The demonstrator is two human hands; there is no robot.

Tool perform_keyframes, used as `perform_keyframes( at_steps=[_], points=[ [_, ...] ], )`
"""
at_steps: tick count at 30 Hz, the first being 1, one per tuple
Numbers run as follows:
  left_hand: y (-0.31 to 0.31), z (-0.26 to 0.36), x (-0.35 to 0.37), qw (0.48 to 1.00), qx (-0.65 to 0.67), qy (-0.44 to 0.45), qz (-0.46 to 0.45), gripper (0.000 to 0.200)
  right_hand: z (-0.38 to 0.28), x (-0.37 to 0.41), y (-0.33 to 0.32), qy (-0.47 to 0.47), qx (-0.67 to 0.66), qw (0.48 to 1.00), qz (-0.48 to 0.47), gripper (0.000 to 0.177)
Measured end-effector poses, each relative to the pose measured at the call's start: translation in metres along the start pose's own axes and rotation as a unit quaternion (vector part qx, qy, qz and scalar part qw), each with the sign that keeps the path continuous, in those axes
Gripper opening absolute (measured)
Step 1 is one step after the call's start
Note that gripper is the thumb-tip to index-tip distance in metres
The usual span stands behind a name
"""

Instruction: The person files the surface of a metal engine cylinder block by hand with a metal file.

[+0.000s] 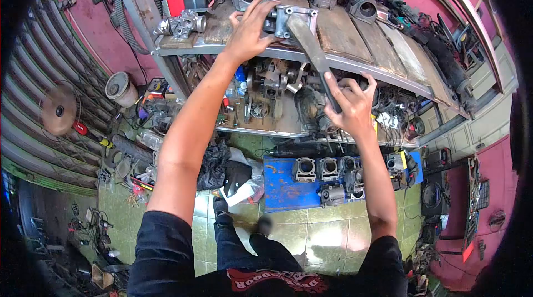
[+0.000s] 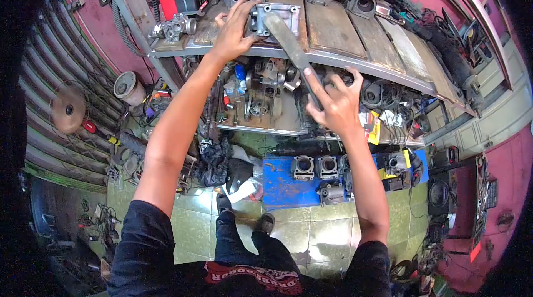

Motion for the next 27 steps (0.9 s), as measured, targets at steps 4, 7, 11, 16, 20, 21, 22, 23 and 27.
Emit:
perform_keyframes(
  at_steps=[4, 7, 11, 16, 20, 21, 22, 23, 27],
  points=[
    [0.001, 0.001, 0.000, 1.000, -0.007, 0.001, 0.005, 0.083, -0.004, -0.020, -0.003, 0.041, 0.004, 0.999, 0.026, 0.068],
    [0.005, -0.001, -0.001, 1.000, -0.019, 0.003, 0.003, 0.084, -0.015, -0.008, 0.033, 0.089, -0.030, 0.991, 0.093, 0.072],
    [0.005, -0.002, 0.001, 0.999, -0.051, 0.012, 0.001, 0.087, -0.058, 0.013, 0.049, 0.124, -0.094, 0.982, 0.110, 0.077],
    [0.004, 0.002, 0.000, 0.998, -0.057, 0.008, 0.008, 0.088, -0.037, -0.044, 0.037, 0.145, -0.052, 0.975, 0.159, 0.074],
    [0.005, 0.002, 0.002, 0.998, -0.058, 0.005, -0.007, 0.087, -0.052, -0.011, 0.074, 0.146, -0.103, 0.969, 0.169, 0.073],
    [0.005, 0.001, 0.000, 0.998, -0.055, 0.005, -0.008, 0.088, -0.064, 0.002, 0.077, 0.159, -0.108, 0.969, 0.153, 0.070],
    [0.005, 0.000, 0.000, 0.999, -0.052, 0.003, -0.013, 0.087, -0.071, 0.007, 0.072, 0.153, -0.113, 0.970, 0.153, 0.069],
    [0.005, 0.000, -0.001, 0.998, -0.053, 0.007, -0.014, 0.087, -0.075, 0.009, 0.069, 0.152, -0.119, 0.969, 0.153, 0.068],
    [0.007, 0.001, 0.001, 0.998, -0.053, -0.001, -0.014, 0.090, -0.052, -0.031, 0.038, 0.173, -0.122, 0.956, 0.204, 0.072]
  ],
)
Point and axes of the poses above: each hand's wrist, its own x-axis away from the middle knuckle, its own y-axis out of the palm, z = x × y, the point moved 6 cm from there along -x, towards the middle knuckle, and after that the axes turned 7 degrees about -z, right-handed, at the moved point
